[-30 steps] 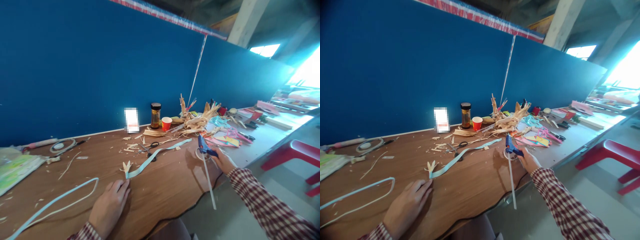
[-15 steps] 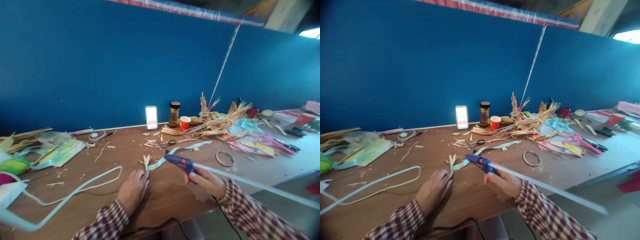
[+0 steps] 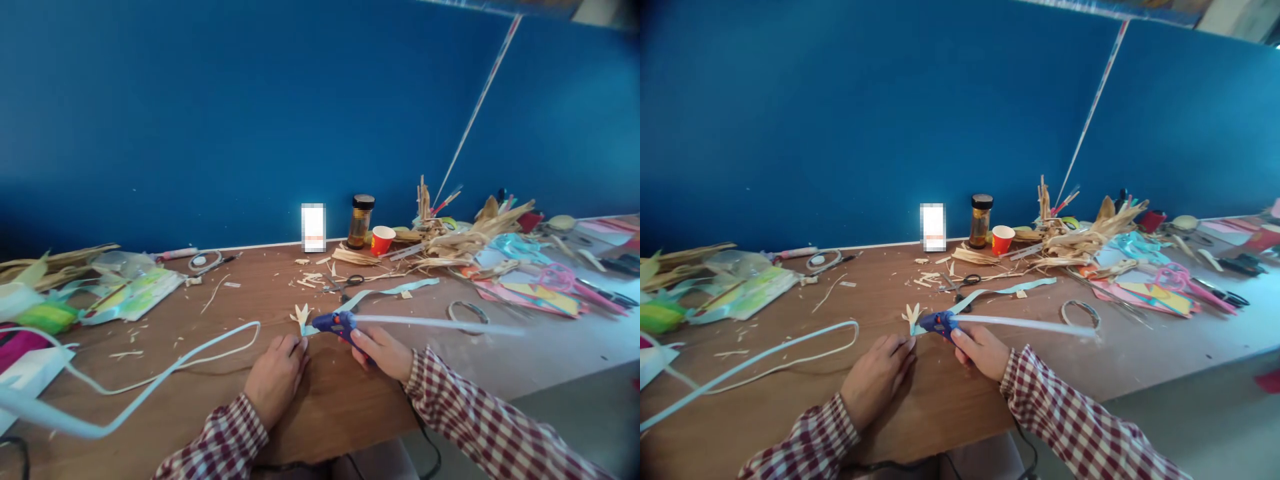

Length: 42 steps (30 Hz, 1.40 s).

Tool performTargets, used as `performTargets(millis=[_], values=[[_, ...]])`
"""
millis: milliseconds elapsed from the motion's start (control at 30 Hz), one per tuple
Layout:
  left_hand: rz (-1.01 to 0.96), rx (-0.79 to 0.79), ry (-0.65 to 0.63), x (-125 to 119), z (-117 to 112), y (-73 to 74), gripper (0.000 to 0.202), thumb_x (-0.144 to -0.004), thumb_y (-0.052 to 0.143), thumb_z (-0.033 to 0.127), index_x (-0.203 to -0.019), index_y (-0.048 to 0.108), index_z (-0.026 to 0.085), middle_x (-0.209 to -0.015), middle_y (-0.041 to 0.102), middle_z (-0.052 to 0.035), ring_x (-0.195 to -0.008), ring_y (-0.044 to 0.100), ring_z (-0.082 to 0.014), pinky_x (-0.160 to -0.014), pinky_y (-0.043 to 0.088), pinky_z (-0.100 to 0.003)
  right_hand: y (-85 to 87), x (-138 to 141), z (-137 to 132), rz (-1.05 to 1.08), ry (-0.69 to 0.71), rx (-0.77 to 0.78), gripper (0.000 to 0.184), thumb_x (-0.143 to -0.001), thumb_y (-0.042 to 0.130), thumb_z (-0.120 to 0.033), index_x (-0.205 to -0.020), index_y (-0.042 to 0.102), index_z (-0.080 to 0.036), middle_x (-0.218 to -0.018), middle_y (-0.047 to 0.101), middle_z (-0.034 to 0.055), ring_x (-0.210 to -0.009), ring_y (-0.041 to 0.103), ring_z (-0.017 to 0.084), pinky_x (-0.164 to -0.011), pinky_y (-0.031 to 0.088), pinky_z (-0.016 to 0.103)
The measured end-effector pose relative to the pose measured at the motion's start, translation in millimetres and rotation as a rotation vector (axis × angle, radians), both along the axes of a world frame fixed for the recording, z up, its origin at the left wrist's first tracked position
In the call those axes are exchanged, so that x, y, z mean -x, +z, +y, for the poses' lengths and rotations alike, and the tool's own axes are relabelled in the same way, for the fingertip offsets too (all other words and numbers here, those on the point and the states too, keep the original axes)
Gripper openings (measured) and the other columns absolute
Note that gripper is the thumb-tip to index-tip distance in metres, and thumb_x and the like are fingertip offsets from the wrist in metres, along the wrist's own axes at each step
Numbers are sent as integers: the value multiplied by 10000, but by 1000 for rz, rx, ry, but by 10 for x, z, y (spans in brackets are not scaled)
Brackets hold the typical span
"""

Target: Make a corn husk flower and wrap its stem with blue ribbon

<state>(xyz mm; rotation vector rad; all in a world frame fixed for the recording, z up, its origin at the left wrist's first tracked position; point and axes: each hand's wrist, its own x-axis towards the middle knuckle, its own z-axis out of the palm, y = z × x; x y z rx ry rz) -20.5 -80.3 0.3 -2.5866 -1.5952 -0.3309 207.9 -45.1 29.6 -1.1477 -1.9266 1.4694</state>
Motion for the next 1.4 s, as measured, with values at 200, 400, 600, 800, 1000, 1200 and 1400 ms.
performTargets(millis=[200, 400, 600, 800, 1000, 1200, 1400], values=[[15, 16, 11, -4, 3, 6, 316, -876, 357, 244, -1123, 527, 142, -941, 561, -84, -834, 490, -203, -720, 453, -332, -73, -19, 16, -62, 5, 21, 531, -865, 272, -546, -774, 585, -128, -506, 462, -25, -459, 418, 83, -503, 343, 217], [-4, 24, 7, -5, 9, 12, 309, -878, 359, 254, -1109, 532, 146, -934, 563, -85, -829, 493, -200, -719, 459, -341, -76, 33, 28, -104, -8, 15, 550, -866, 266, -545, -736, 585, -117, -495, 462, -20, -445, 420, 80, -485, 342, 210], [23, 39, 20, -9, 8, 29, 301, -878, 355, 246, -1101, 534, 154, -917, 563, -73, -823, 498, -198, -720, 460, -330, -4, 54, 55, -144, 2, -1, 515, -874, 268, -518, -828, 591, -120, -507, 486, -18, -453, 440, 87, -491, 357, 208], [14, 19, 16, -8, -1, 20, 281, -874, 367, 237, -1077, 542, 154, -925, 558, -71, -830, 501, -191, -726, 459, -321, 64, 71, 115, -202, 6, 12, 523, -876, 239, -520, -805, 575, -126, -507, 518, -6, -443, 478, 93, -498, 390, 210], [41, 4, 33, -17, 9, 1, 295, -880, 353, 250, -1060, 558, 138, -909, 558, -75, -810, 498, -195, -699, 463, -323, 121, 105, 136, -264, 28, -62, 515, -885, 231, -505, -763, 568, -135, -497, 528, -4, -447, 494, 90, -515, 393, 205], [49, -18, 10, -11, 22, -42, 300, -874, 366, 239, -1093, 541, 131, -928, 556, -84, -832, 494, -196, -723, 454, -328, 192, 70, 136, -292, 33, -85, 474, -889, 246, -483, -745, 548, -147, -495, 532, -7, -436, 489, 89, -493, 383, 201], [47, -31, -18, -9, 21, -27, 306, -882, 340, 228, -1082, 550, 130, -915, 567, -92, -845, 500, -200, -744, 441, -346, 102, 136, 162, -282, 24, -106, 488, -888, 236, -497, -744, 540, -143, -497, 529, -4, -437, 494, 87, -499, 389, 201]])
